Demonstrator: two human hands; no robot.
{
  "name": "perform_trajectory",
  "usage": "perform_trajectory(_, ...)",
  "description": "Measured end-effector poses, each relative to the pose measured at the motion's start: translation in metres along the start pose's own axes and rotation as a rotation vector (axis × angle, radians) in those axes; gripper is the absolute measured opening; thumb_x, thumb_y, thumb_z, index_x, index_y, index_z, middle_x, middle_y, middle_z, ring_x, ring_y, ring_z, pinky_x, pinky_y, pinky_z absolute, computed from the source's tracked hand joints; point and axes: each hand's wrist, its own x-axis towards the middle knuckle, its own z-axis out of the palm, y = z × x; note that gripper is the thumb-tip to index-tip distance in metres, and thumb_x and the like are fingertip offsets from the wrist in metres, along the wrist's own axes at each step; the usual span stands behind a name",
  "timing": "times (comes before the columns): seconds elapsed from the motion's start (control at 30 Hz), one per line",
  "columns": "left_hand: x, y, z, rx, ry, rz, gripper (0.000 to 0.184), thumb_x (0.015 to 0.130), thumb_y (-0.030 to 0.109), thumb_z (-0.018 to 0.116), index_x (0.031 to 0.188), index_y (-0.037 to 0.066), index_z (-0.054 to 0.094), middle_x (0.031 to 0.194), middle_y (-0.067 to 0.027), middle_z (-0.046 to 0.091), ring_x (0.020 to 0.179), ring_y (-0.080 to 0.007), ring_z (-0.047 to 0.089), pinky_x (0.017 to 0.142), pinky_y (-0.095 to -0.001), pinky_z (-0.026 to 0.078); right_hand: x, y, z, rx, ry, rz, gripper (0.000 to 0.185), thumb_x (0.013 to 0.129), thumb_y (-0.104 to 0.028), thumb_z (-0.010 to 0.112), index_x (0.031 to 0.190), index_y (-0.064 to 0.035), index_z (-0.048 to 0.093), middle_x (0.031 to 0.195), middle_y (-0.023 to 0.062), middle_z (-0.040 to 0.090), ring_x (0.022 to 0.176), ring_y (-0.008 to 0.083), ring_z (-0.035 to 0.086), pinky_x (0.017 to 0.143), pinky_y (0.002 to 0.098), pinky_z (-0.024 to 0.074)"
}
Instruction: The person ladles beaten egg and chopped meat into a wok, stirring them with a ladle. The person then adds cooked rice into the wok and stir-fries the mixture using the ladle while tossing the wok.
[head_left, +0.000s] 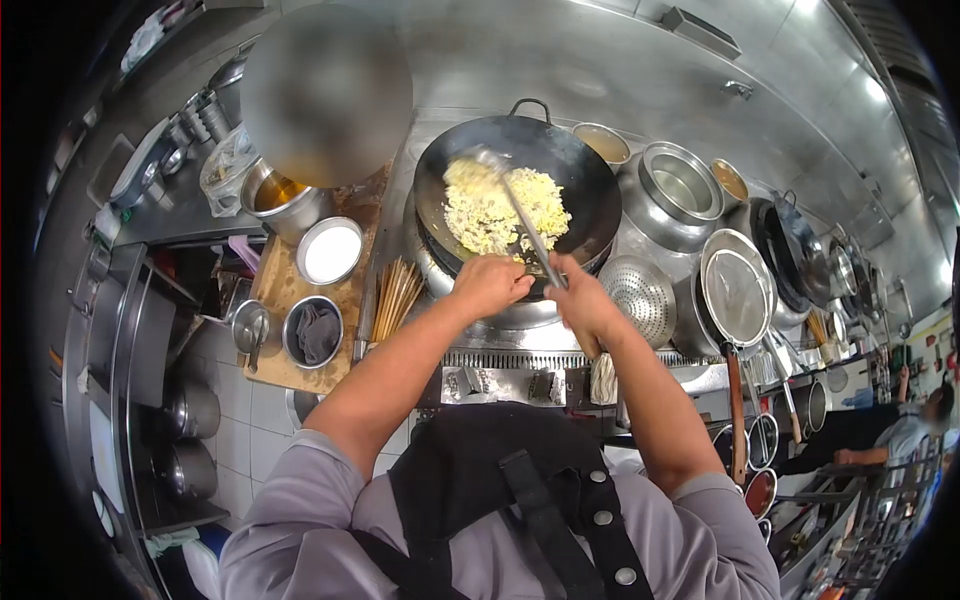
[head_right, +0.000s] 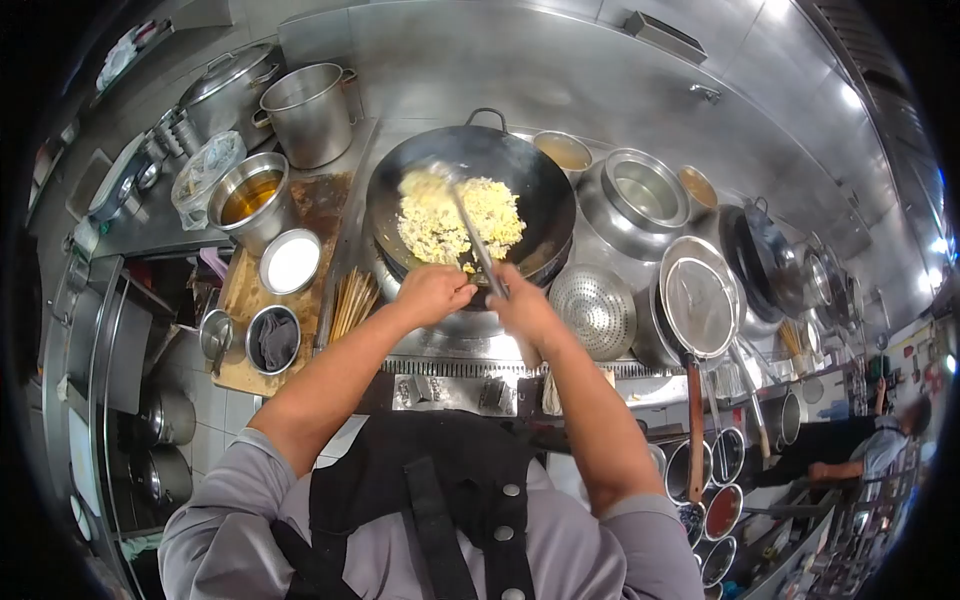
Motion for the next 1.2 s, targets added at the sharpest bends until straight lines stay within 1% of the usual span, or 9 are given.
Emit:
perform_trajectory(0.13, -0.010, 0.023, -0.018, -0.018, -0.036, -0.037, 0.038, 0.092, 0.036, 0.063, 0.069, 0.006, 0.067, 0.071, -0.0153, 0.067, 0.069, -0.0375, 0.067, 0.067, -0.0510, 0.053, -0.127, -0.012, -0.047, -0.165, -0.211, 0.166, 0.061, 0.095, -0.017, 0.069, 0.152, -0.0186, 0.047, 0.079, 0.0117, 0.063, 0.065, 0.0168, 0.061, 0.061, 0.0352, 0.0512)
perform_trajectory(0.3, -0.019, 0.045, -0.017, -0.021, 0.034, 0.034, 0.039, 0.090, 0.035, 0.063, 0.063, 0.007, 0.066, 0.069, -0.0141, 0.067, 0.067, -0.0363, 0.067, 0.066, -0.0505, 0.053, -0.196, -0.011, -0.104, -0.143, -0.149, 0.322, 0.066, 0.095, -0.016, 0.068, 0.157, -0.0234, 0.046, 0.077, 0.0080, 0.059, 0.066, 0.0124, 0.057, 0.061, 0.0325, 0.0496)
perform_trajectory(0.43, -0.055, 0.059, 0.034, 0.108, 0.141, 0.058, 0.042, 0.090, 0.033, 0.068, 0.058, 0.008, 0.057, 0.062, -0.0130, 0.059, 0.060, -0.0352, 0.061, 0.058, -0.0484, 0.050, -0.111, 0.085, -0.057, -0.360, 0.197, -0.239, 0.065, 0.097, -0.022, 0.065, 0.157, -0.0204, 0.041, 0.099, 0.0300, 0.070, 0.084, 0.0513, 0.066, 0.079, 0.0529, 0.0533)
perform_trajectory(0.5, -0.106, 0.074, 0.035, 0.089, 0.016, 0.142, 0.043, 0.090, 0.035, 0.070, 0.057, 0.010, 0.057, 0.060, -0.0112, 0.058, 0.058, -0.0335, 0.060, 0.055, -0.0477, 0.049, -0.116, 0.069, -0.045, -0.490, 0.141, -0.128, 0.065, 0.096, -0.015, 0.067, 0.157, -0.0194, 0.044, 0.076, 0.0100, 0.061, 0.065, 0.0173, 0.060, 0.067, 0.0345, 0.0527)
perform_trajectory(0.6, -0.111, 0.105, -0.003, 0.048, -0.016, 0.136, 0.044, 0.092, 0.041, 0.066, 0.058, 0.013, 0.061, 0.062, -0.0098, 0.061, 0.059, -0.0329, 0.063, 0.056, -0.0496, 0.050, -0.192, 0.031, -0.102, -0.035, -0.146, 0.128, 0.066, 0.095, -0.019, 0.070, 0.157, -0.0222, 0.045, 0.078, 0.0119, 0.066, 0.066, 0.0198, 0.066, 0.063, 0.0370, 0.0536)
perform_trajectory(0.67, -0.072, 0.097, -0.016, 0.088, 0.004, 0.125, 0.045, 0.092, 0.041, 0.067, 0.057, 0.013, 0.058, 0.060, -0.0098, 0.059, 0.059, -0.0331, 0.062, 0.054, -0.0493, 0.049, -0.236, 0.037, -0.130, 0.213, -0.253, 0.246, 0.065, 0.095, -0.017, 0.071, 0.156, -0.0224, 0.049, 0.074, 0.0035, 0.058, 0.062, 0.0077, 0.056, 0.059, 0.0299, 0.0505)
perform_trajectory(0.9, -0.054, 0.084, 0.055, 0.145, 0.193, 0.068, 0.040, 0.092, 0.034, 0.066, 0.061, 0.010, 0.059, 0.062, -0.0112, 0.060, 0.058, -0.0362, 0.060, 0.057, -0.0495, 0.050, -0.168, 0.082, -0.110, -0.213, -0.117, 0.161, 0.062, 0.096, -0.023, 0.068, 0.155, -0.0256, 0.047, 0.074, 0.0126, 0.066, 0.061, 0.0194, 0.064, 0.063, 0.0380, 0.0536)
perform_trajectory(1.0, -0.128, 0.116, 0.043, 0.164, -0.001, 0.104, 0.039, 0.089, 0.035, 0.070, 0.060, 0.012, 0.059, 0.061, -0.0098, 0.059, 0.059, -0.0318, 0.062, 0.056, -0.0474, 0.050, -0.159, 0.119, -0.075, -0.399, 0.148, -0.324, 0.063, 0.096, -0.018, 0.068, 0.155, -0.0195, 0.047, 0.075, 0.0091, 0.063, 0.060, 0.0142, 0.059, 0.060, 0.0330, 0.0507)
perform_trajectory(1.2, -0.036, 0.103, -0.011, 0.143, 0.034, 0.109, 0.044, 0.091, 0.039, 0.065, 0.061, 0.008, 0.058, 0.064, -0.0122, 0.060, 0.059, -0.0363, 0.061, 0.056, -0.0500, 0.050, -0.268, 0.046, -0.145, 0.126, -0.234, 0.314, 0.059, 0.094, -0.016, 0.070, 0.151, -0.0197, 0.054, 0.078, 0.0105, 0.068, 0.061, 0.0171, 0.061, 0.064, 0.0370, 0.0545)
